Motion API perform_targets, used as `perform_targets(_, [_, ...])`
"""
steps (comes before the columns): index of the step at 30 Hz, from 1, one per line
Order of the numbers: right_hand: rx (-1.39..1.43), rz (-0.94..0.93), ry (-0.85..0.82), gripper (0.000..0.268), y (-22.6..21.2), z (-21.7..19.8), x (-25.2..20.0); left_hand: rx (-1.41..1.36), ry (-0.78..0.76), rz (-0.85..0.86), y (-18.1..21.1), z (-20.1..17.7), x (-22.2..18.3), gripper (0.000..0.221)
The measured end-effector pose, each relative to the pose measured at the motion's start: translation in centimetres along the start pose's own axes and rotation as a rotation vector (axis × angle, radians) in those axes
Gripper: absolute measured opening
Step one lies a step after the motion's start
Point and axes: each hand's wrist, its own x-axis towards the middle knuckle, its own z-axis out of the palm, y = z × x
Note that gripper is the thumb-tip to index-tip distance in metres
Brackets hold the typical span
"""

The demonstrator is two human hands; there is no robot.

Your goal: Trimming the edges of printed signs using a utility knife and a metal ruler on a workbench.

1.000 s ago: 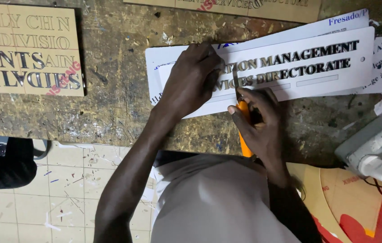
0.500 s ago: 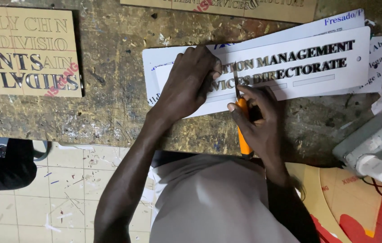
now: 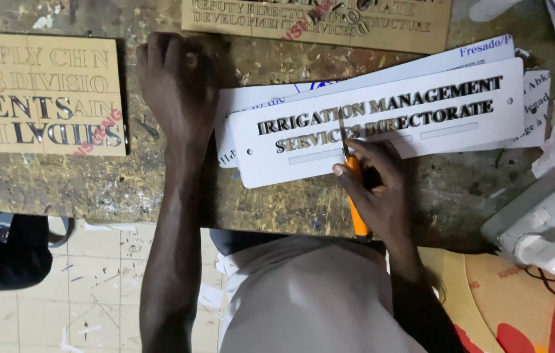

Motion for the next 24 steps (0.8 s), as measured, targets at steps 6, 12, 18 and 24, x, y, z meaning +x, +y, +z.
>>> perform_targets(6, [-0.041,-0.042,-0.044,0.044,-1.6,-0.5,0.7,-0.332,-0.047,-0.029,1.8,-1.7,0.0,0.054])
perform_targets(12, [0.018,-0.021,-0.013,0.041,-1.2,-0.3,1.1,-0.473,-0.152,-0.056,3.5,-1.2,-1.7,0.021])
perform_targets(18, [0.130,-0.031,0.027,0.042,-0.8,-1.0,2.6,-0.683,-0.449,0.163,8.8,-3.9,-1.2,0.014])
perform_targets(24, [0.032,0.053,0.018,0.046,0.7,-1.7,3.7,-0.641,-0.618,0.127,9.1,-2.4,-1.1,0.023])
